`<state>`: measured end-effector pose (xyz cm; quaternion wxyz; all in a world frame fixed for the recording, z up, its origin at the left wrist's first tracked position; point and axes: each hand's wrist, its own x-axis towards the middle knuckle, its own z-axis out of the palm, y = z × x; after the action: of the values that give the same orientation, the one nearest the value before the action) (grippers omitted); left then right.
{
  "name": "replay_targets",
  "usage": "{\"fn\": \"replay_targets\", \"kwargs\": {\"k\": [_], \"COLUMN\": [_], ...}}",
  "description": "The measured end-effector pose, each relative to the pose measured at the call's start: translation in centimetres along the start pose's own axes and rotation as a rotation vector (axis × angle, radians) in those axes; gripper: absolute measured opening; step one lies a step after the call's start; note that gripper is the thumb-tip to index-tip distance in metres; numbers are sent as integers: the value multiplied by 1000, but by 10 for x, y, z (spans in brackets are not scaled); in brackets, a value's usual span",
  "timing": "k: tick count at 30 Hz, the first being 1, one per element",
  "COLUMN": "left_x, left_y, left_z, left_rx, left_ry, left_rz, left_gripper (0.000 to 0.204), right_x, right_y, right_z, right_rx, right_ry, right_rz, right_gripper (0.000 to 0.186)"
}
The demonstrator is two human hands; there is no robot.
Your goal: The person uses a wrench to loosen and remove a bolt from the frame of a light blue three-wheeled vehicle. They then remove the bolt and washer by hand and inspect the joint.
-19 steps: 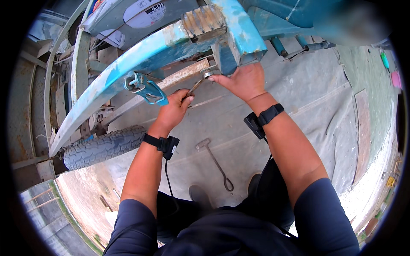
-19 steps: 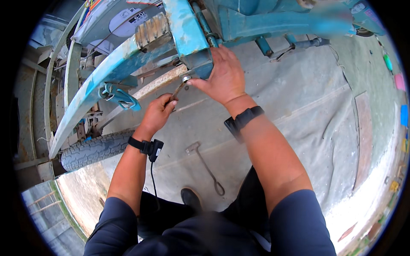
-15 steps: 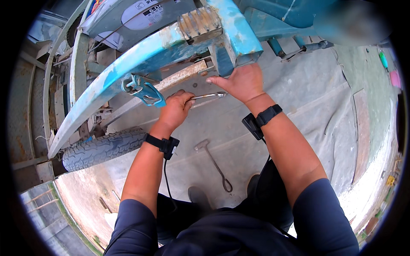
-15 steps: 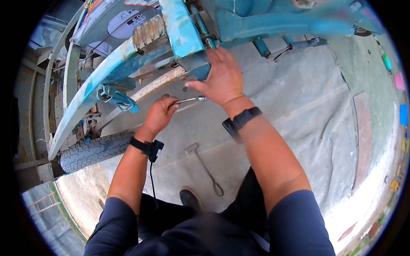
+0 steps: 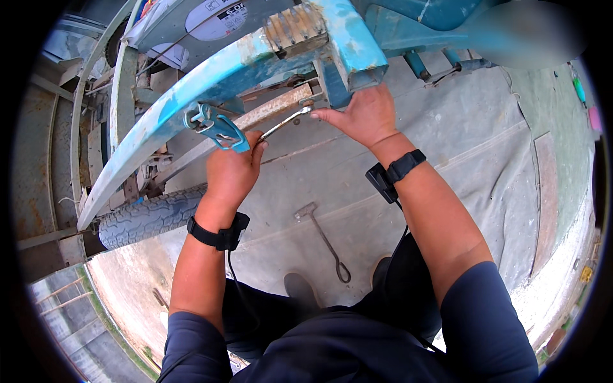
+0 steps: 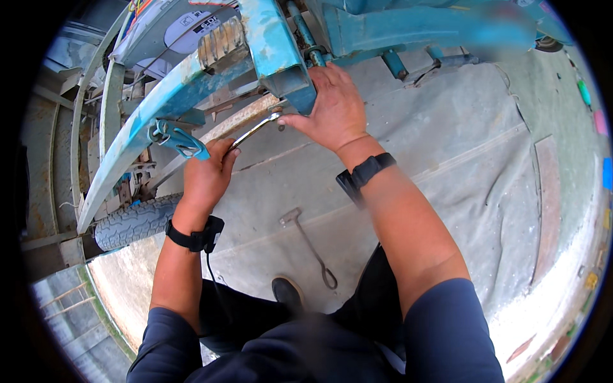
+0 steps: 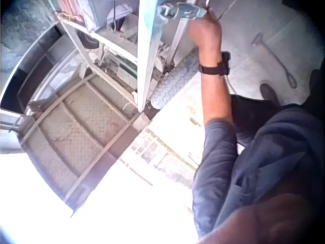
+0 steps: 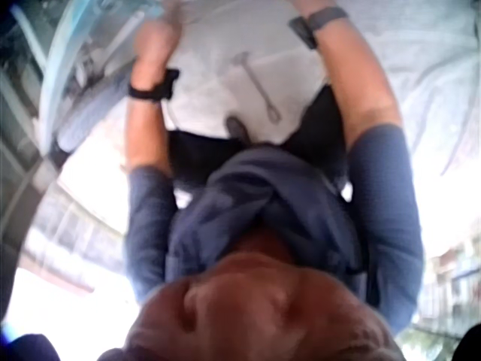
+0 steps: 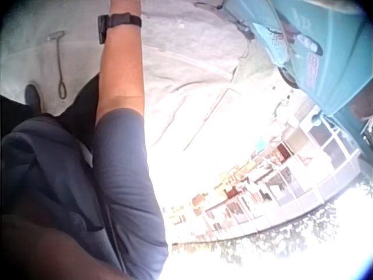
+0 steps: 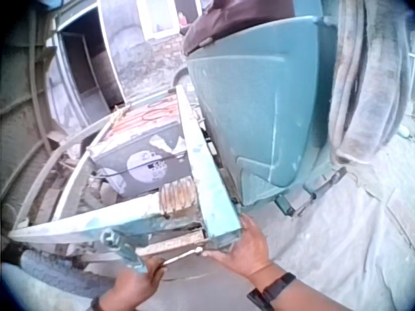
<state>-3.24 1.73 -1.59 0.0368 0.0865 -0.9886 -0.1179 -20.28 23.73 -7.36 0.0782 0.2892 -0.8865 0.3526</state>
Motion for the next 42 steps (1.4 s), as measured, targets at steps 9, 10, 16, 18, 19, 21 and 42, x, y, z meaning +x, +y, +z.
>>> {"fn": "replay_targets", "kwargs": {"k": [9, 10, 16, 18, 19, 21, 42], "left_x": [5, 5, -3, -7, -8, -7, -1], "left_y": [26, 29, 16, -1, -5, -11, -48], "left_z": [-25, -29, -49, -49, -46, -38, 51], "left_rx": [153, 160, 91, 53, 102, 129, -142], "left_ry": [-10, -9, -63, -96, -40, -4, -189], "left_rz": [-3, 6, -6, -27, 22, 30, -43], "left_gripper": [21, 21, 22, 21, 19, 19, 31], "right_x": [-1, -1, 0, 0, 0, 1, -3], "right_y": [-1, 0, 0, 1, 0, 0, 5], "right_z": [3, 4, 4, 5, 5, 6, 12], "right_rx": [18, 17, -10, -19, -17, -16, 29], "right_ry": [88, 100, 103, 103, 107, 111, 72], "right_rz": [-3, -8, -12, -13, -12, -7, -3], "right_gripper": [81, 81, 80, 79, 79, 79, 85]}}
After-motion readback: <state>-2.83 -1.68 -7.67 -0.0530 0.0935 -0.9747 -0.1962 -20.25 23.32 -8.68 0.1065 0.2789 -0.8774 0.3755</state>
